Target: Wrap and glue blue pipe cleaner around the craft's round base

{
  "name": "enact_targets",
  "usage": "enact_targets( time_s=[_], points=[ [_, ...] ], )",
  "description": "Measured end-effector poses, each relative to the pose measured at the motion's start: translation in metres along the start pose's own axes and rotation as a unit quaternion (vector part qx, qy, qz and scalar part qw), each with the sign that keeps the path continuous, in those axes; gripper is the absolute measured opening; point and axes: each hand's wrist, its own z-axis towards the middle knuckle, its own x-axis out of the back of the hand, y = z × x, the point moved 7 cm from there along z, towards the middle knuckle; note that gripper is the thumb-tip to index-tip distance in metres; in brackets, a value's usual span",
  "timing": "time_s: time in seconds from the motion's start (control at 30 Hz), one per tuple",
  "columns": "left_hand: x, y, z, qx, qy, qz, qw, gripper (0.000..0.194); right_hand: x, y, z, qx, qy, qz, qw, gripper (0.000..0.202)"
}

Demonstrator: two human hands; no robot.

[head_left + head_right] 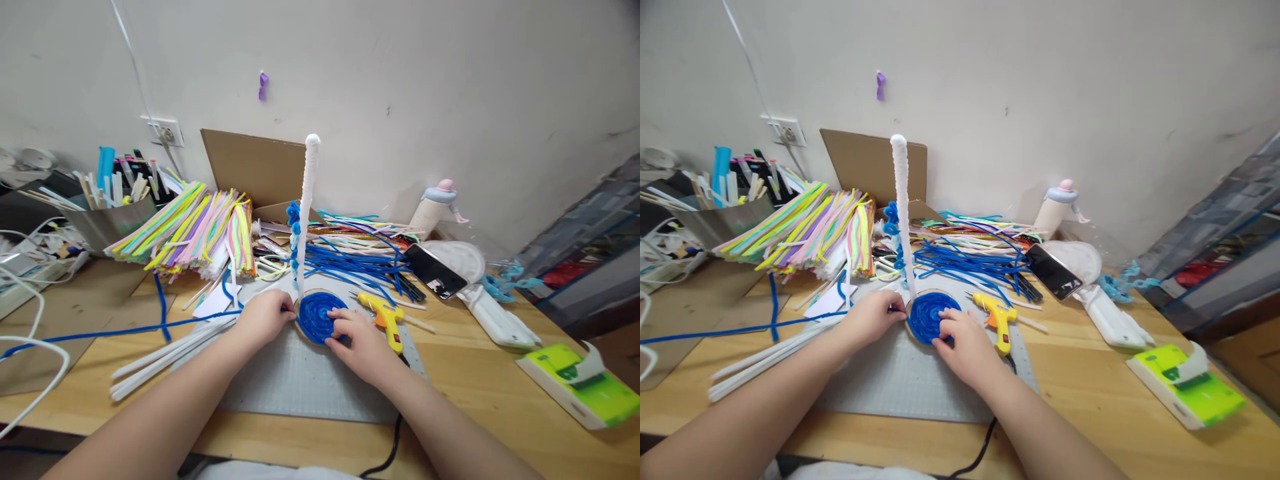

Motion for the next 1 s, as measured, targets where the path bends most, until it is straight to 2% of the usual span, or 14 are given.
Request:
enact_targets(
  time_s=[0.17,0.27,0.47,0.73,0.9,1.0],
  points=[
    [-0.003,-0.008,0.020,0.008,-0.032,-0.007,0.999,0.010,0.000,0.001,0.000,0.008,0.002,0.024,1.000,0.010],
    [-0.002,-0.009,0.029,0.008,-0.043,-0.006,0.999,0.019,0.000,0.001,0.001,0.007,0.002,0.023,1.000,0.010],
    [-0.007,-0.003,0.036,-0.053,-0.116,-0.012,0.992,0.019,0.000,0.000,-0.002,0.016,-0.006,0.029,0.999,0.006],
    [-0.003,-0.003,0.024,-0.046,-0.111,0.002,0.993,0.019,0.001,0.001,-0.004,0.073,-0.059,0.027,0.995,0.009],
    [-0.010,-0.010,0.004,-0.002,-0.096,-0.035,0.995,0.016,0.008,-0.006,-0.006,0.139,-0.124,0.025,0.982,0.009],
    [-0.010,-0.013,-0.003,0.032,-0.075,-0.029,0.996,0.019,0.013,-0.011,-0.006,0.159,-0.115,0.003,0.981,0.012]
  ],
)
